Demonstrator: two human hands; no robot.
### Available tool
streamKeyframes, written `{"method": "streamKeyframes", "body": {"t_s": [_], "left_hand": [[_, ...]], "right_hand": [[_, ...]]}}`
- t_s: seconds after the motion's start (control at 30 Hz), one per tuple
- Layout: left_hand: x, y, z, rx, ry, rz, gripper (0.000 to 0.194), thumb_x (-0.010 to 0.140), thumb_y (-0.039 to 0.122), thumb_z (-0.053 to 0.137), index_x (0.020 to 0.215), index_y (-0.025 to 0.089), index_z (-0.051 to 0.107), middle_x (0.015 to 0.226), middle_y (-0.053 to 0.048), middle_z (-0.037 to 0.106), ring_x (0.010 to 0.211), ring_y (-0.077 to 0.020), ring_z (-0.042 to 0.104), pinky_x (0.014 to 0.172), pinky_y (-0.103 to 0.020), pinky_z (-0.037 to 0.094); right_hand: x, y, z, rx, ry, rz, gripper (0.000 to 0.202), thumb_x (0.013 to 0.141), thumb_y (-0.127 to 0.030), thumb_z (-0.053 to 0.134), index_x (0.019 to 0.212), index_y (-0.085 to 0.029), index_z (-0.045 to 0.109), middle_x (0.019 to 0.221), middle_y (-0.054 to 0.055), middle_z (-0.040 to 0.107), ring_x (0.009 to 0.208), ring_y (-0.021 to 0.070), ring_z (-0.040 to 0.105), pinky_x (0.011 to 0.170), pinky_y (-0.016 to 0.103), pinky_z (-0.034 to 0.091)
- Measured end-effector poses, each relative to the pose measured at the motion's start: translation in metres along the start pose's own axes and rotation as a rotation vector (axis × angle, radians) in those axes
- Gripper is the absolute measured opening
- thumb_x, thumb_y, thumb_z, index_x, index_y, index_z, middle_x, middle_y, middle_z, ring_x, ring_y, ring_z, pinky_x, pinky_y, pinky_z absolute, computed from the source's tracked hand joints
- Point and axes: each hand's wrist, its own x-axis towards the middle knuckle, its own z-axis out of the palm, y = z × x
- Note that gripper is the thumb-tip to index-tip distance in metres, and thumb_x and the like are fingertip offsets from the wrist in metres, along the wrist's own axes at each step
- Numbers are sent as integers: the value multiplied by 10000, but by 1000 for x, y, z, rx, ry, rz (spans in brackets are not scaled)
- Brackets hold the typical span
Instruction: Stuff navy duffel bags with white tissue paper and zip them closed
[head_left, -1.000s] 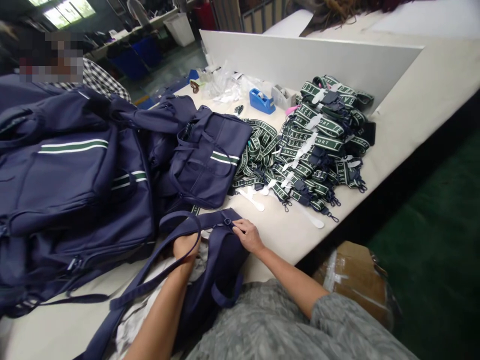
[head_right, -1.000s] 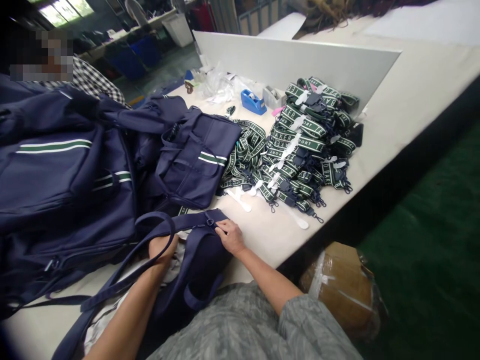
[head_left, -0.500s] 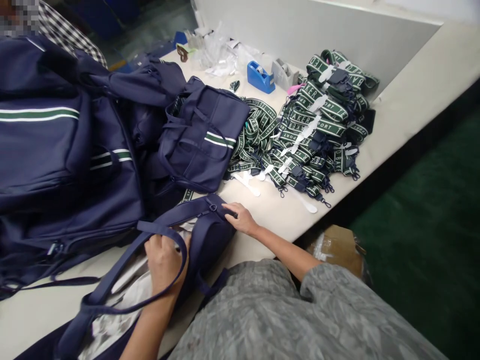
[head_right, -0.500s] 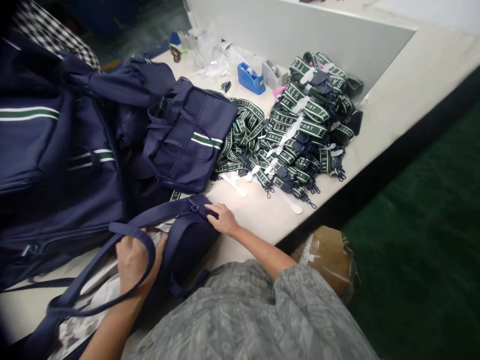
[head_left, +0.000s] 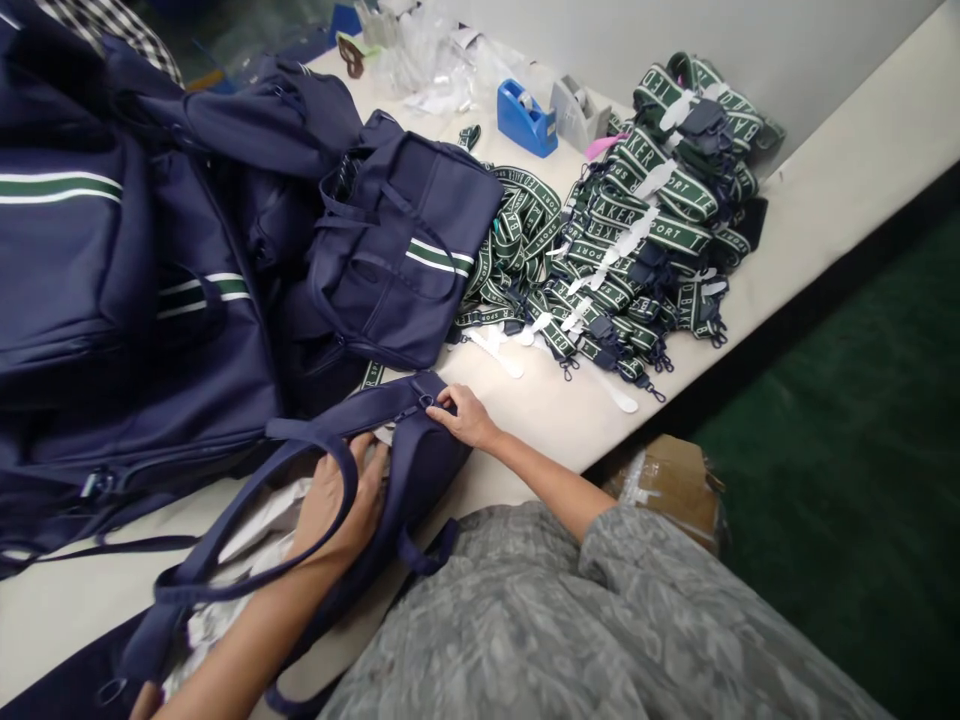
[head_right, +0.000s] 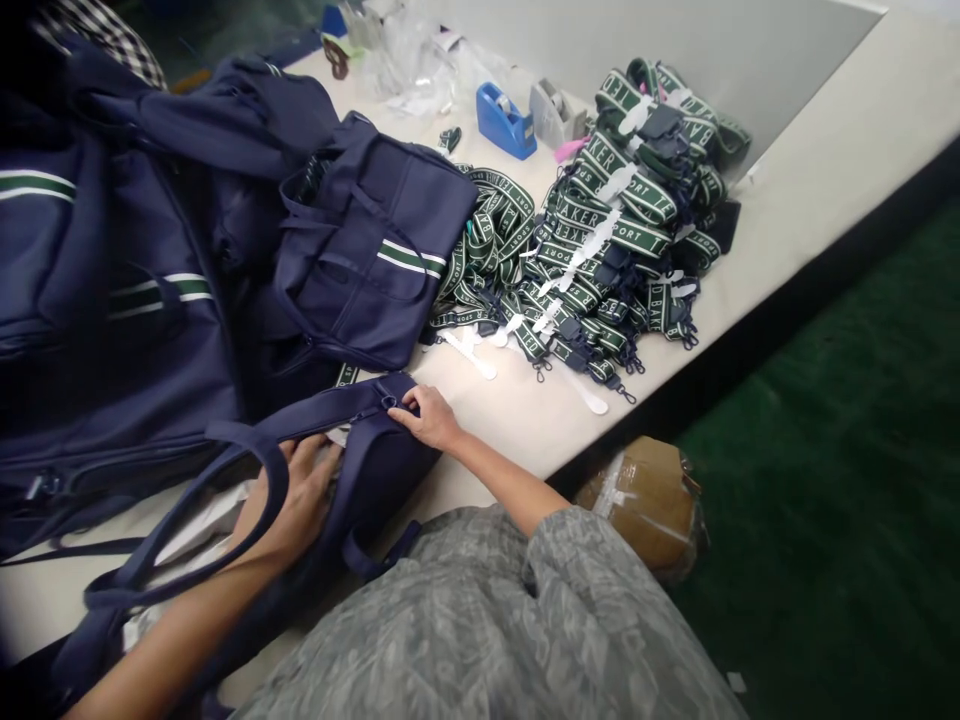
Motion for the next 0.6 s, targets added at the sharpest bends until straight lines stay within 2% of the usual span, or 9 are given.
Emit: {"method": "streamKeyframes", "body": {"t_s": [0.13,0.23,0.37,0.5,0.6], "left_hand": [[31,5,2,157,-128,-49,324,893,73,346,938,73,667,1020,-217,609,988,-363,554,856,-460,447],[42,10,1,187,-161,-65,345,891,42,310,877,83,652,876,-183,616,904,-347,571,813,-441,446],[37,9,2,117,-183,-31,303,891,73,345,887,92,648,832,-161,631,918,-337,578,820,-415,444],[32,1,9,-62,-222,21,293,898,124,365,901,124,657,839,-131,655,889,-298,587,786,-373,440],[33,-6,10,-229,-209,-102,284,884,209,397,828,161,672,860,-125,673,858,-286,605,751,-363,437]], "right_hand": [[2,-6,6,-29,4,62,197,911,-361,631,836,-204,539,823,7,585,866,170,518,803,285,408],[2,-10,5,-47,-15,76,182,911,-310,633,808,-208,524,790,0,575,857,171,513,795,284,397],[0,-12,2,-63,-25,94,174,905,-286,640,806,-213,516,772,-9,562,835,171,511,772,282,382],[0,-13,3,-64,-13,90,177,902,-261,637,802,-215,499,761,-18,545,807,166,508,751,274,370],[3,-14,4,-63,-13,93,189,896,-236,637,786,-216,485,749,-23,527,790,162,502,744,270,362]]}}
